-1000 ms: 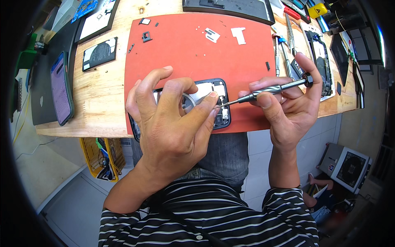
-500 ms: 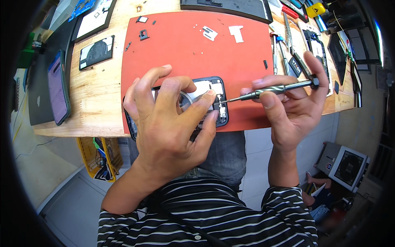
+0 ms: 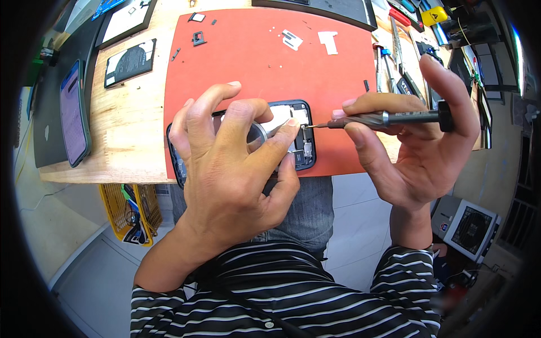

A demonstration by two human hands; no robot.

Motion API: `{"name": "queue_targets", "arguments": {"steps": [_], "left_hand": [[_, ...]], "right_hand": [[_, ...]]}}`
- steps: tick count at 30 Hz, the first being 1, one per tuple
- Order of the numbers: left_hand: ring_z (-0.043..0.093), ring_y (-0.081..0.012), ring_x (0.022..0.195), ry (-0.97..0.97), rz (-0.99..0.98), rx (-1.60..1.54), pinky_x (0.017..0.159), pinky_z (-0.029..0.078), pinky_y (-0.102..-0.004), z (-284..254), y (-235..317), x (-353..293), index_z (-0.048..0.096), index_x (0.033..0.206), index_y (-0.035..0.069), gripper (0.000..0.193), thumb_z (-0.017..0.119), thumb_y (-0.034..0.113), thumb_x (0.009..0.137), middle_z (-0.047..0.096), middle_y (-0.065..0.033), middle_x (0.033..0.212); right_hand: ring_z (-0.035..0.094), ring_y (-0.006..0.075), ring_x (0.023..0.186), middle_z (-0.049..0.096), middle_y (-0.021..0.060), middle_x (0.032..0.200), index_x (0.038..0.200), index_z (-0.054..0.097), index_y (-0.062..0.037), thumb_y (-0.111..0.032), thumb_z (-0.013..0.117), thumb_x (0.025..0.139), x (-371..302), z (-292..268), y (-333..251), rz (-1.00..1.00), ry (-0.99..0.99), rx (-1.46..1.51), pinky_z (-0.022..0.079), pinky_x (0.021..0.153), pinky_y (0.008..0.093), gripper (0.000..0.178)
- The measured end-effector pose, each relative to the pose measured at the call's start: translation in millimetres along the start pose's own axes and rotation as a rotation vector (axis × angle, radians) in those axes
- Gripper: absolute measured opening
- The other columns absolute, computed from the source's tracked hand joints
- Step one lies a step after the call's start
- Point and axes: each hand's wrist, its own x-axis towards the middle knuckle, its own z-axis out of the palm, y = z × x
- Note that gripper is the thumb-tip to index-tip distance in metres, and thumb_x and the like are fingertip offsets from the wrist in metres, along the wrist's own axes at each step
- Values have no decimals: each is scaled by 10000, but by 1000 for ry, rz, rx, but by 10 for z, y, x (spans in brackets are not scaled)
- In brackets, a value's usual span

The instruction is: The person disassembles a smartphone using a screwdriver and tweezers, removing screws and small internal components. They transfer parts between two phone chassis on a red mat, handling connectors and brackets with precision tools.

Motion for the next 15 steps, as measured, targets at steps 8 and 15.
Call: {"name": "queue_targets", "arguments": {"steps": [8,15], "left_hand": [[498,-417,1301,10,-10,-19,1078,348,-518,18,-17,-9,815,1106,125,396,788,98,712,667,-105,1151],[550,-391,1237,-19,-22,-68,1055,344,-527,3,-44,-31,800,1055,108,343,782,95,713,659,-133,1246]], "right_hand": [[784,333,1005,741,293,1126,1543,269,61,89,742,912,135,-6,2,-105,-116,17,682,865,389,789],[768,353,1087,709,310,1262,1411,508,132,109,750,859,282,-35,-148,-144,-157,85,671,889,403,604]]}}
